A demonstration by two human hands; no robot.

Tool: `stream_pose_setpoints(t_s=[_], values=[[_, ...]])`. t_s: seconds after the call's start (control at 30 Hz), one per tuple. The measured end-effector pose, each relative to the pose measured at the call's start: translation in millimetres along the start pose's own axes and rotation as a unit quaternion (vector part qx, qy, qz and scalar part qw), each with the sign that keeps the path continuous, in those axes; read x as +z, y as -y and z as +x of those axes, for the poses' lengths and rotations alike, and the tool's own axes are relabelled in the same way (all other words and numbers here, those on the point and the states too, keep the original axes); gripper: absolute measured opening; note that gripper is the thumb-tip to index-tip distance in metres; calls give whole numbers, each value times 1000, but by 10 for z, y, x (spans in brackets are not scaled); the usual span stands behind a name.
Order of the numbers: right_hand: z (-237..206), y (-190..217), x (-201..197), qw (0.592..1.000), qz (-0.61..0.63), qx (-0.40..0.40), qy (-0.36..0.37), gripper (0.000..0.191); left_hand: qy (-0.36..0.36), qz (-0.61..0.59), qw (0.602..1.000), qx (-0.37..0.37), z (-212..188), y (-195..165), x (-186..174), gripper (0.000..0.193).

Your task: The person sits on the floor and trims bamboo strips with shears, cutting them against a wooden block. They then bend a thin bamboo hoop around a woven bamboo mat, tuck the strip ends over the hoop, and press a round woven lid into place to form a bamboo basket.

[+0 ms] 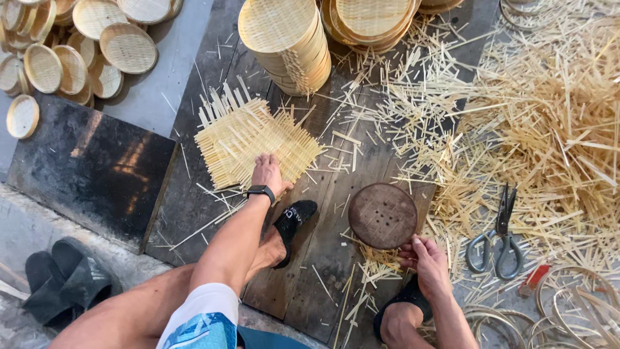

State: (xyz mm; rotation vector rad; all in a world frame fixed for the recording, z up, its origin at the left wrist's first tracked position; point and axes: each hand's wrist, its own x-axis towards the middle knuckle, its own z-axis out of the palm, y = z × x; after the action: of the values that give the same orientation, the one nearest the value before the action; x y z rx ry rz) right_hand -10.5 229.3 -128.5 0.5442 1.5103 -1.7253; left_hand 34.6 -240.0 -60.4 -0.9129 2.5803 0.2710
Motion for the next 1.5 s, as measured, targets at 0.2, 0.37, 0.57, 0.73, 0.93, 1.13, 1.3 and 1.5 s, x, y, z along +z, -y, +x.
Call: stream_pose_setpoints(t_s=[0.2, 0.37, 0.57, 0.73, 0.93, 1.13, 1.3, 1.5], values=[[-8, -11, 0, 1000, 14, 6, -12, 25, -84, 32, 996, 31, -100, -54, 160, 93], [-46, -6, -56, 1000, 21, -3, -10, 24, -172, -57, 983, 37, -255, -44, -169, 59], [-182, 247, 52, 993, 71, -98, 7, 29, -171, -67, 971, 150, -728, -544, -704, 39], [-354, 766, 244, 957, 254, -63, 128, 46, -140, -91, 842, 512, -1549, -1392, -294, 47], [-319, 849, 486, 993, -30, -115, -4, 29, -68, -85, 831, 546, -1657, -1381, 4, 66], [-291, 770, 512, 991, 3, -135, -1, 31, -31, -413, 908, 59, -899, -1213, 186, 84], [-285, 842, 538, 963, -198, -150, -102, 29, 215, -632, 743, -40, -550, -1017, 446, 46], [-216, 681, 527, 899, -357, -195, -161, 31, 206, -612, 763, -36, -572, -876, 504, 43]])
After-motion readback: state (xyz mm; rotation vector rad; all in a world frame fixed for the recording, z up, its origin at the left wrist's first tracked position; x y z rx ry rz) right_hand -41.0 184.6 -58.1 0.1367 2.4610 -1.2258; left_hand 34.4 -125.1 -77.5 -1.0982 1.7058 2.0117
